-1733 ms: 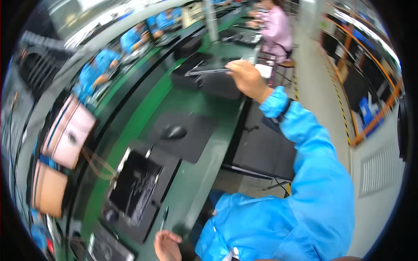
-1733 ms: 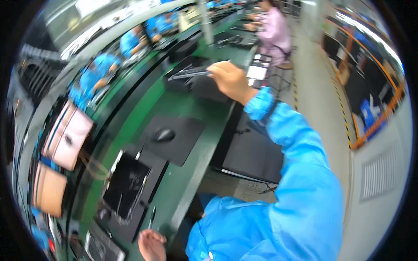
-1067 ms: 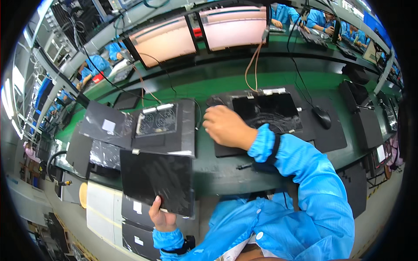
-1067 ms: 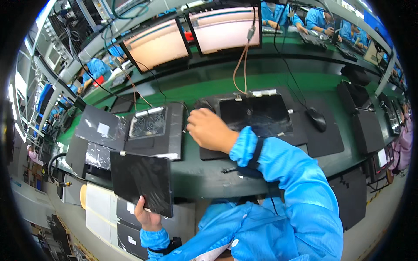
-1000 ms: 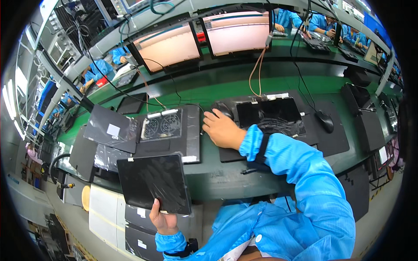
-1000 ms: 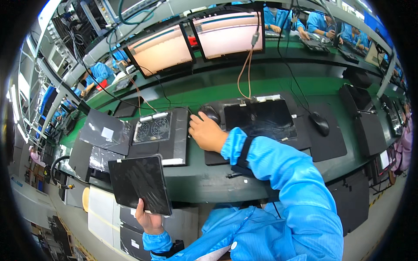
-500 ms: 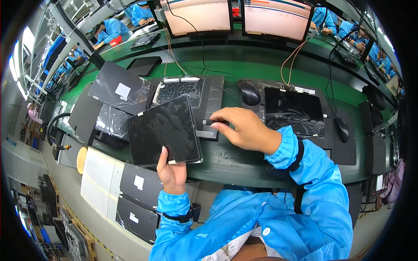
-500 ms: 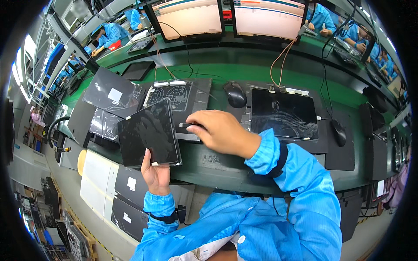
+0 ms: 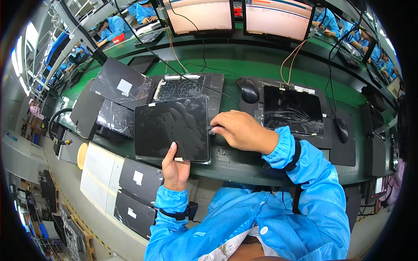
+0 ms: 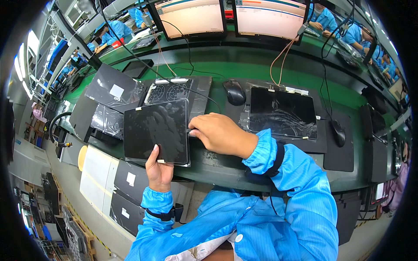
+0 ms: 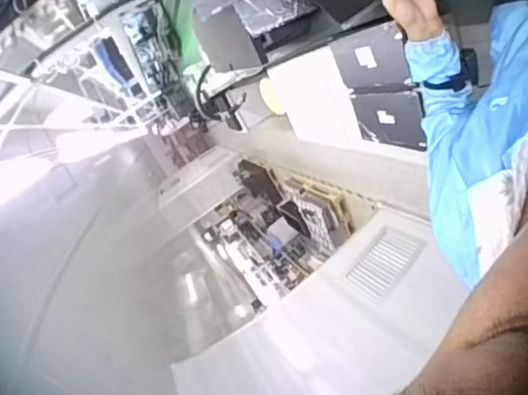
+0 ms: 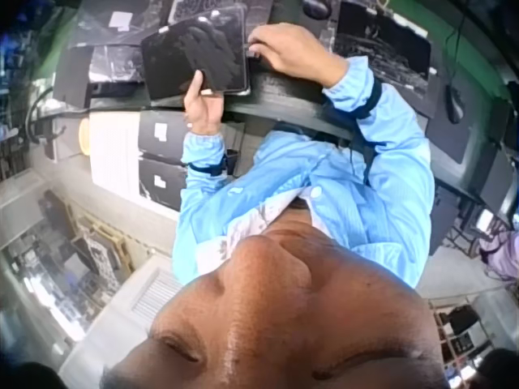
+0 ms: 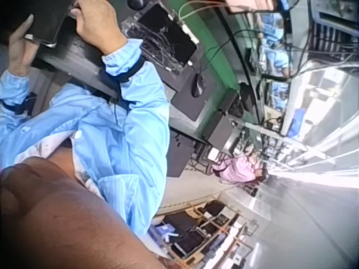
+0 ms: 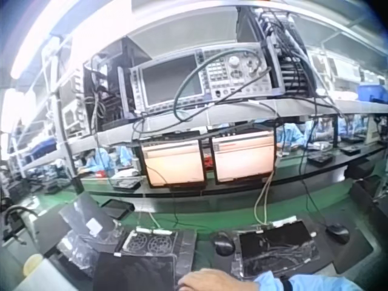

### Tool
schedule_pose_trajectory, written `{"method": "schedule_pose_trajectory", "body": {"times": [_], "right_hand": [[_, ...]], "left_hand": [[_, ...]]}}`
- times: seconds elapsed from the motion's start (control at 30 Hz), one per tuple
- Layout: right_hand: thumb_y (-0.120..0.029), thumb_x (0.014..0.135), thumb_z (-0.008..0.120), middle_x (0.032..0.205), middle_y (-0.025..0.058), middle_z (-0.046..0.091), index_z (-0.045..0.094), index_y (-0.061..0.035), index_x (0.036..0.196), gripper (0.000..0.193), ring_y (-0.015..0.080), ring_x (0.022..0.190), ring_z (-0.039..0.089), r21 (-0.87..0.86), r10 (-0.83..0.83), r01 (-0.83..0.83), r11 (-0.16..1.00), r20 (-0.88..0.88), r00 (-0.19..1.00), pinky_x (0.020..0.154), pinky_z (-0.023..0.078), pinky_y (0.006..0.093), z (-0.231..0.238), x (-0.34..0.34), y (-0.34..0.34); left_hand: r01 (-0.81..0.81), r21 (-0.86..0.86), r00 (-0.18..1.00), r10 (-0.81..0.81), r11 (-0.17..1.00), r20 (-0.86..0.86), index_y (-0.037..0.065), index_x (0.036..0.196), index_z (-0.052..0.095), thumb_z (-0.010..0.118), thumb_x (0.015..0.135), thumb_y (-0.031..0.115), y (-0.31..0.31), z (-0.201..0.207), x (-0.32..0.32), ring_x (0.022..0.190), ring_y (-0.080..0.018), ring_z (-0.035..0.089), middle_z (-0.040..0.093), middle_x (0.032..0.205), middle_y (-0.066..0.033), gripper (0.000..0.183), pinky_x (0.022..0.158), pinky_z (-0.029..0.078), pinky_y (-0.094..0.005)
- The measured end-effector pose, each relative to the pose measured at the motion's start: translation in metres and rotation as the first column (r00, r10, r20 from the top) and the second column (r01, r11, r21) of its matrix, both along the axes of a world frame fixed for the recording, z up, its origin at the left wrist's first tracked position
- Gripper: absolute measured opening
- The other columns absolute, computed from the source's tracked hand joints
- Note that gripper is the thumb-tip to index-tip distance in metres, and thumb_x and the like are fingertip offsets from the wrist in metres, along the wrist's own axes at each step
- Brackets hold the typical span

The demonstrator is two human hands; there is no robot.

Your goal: Inspecting, testing, and labeling tablet computers on an assembly line.

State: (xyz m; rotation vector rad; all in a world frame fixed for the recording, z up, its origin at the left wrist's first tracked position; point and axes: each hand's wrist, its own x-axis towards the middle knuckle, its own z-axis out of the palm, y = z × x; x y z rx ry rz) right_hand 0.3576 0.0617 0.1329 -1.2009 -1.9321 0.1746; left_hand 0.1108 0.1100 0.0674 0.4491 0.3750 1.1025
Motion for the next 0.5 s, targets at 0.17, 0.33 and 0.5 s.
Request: {"method": "schedule_pose_trajectory", "body": {"times": [0.17,0.33,0.5], "right_hand": [[-0.016,0.092,0.07,0.094,0.0124,0.068,0.065,-0.0035,0.103,0.018,0.0345,0.092,0.065,0.057,-0.206,0.198,0.979,0.249,0.946,0.091,0.048,0.046,-0.008,0.007,0.013],[-0.031,0.089,0.075,0.122,0.0164,0.063,0.067,-0.0046,0.124,0.045,0.0364,0.12,0.058,0.237,-0.192,0.13,0.963,0.26,0.946,0.104,0.044,0.051,-0.007,-0.009,0.026],[-0.015,0.085,0.07,0.12,0.013,0.064,0.067,-0.0045,0.121,0.038,0.0319,0.119,0.06,0.292,-0.202,0.102,0.951,0.336,0.92,0.098,0.049,0.0431,-0.038,-0.007,0.054]], "left_hand": [[0.131,-0.007,0.987,-0.131,0.991,-0.094,-0.002,0.129,0.06,0.055,0.104,0.016,0.036,-0.002,0.019,0.121,-0.0273,0.063,0.067,0.129,-0.0132,0.031,0.11,0.045,-0.0446],[0.271,-0.064,0.958,-0.275,0.96,-0.08,-0.002,0.123,0.061,0.056,0.105,0.02,0.116,-0.01,0.049,0.117,-0.0273,0.064,0.068,0.122,-0.0138,0.029,0.106,0.049,-0.044],[0.194,-0.192,0.975,-0.21,0.962,-0.068,-0.002,0.126,0.059,0.055,0.106,0.021,0.139,-0.003,0.057,0.119,-0.0304,0.063,0.066,0.126,-0.0161,0.031,0.108,0.05,-0.046]]}}
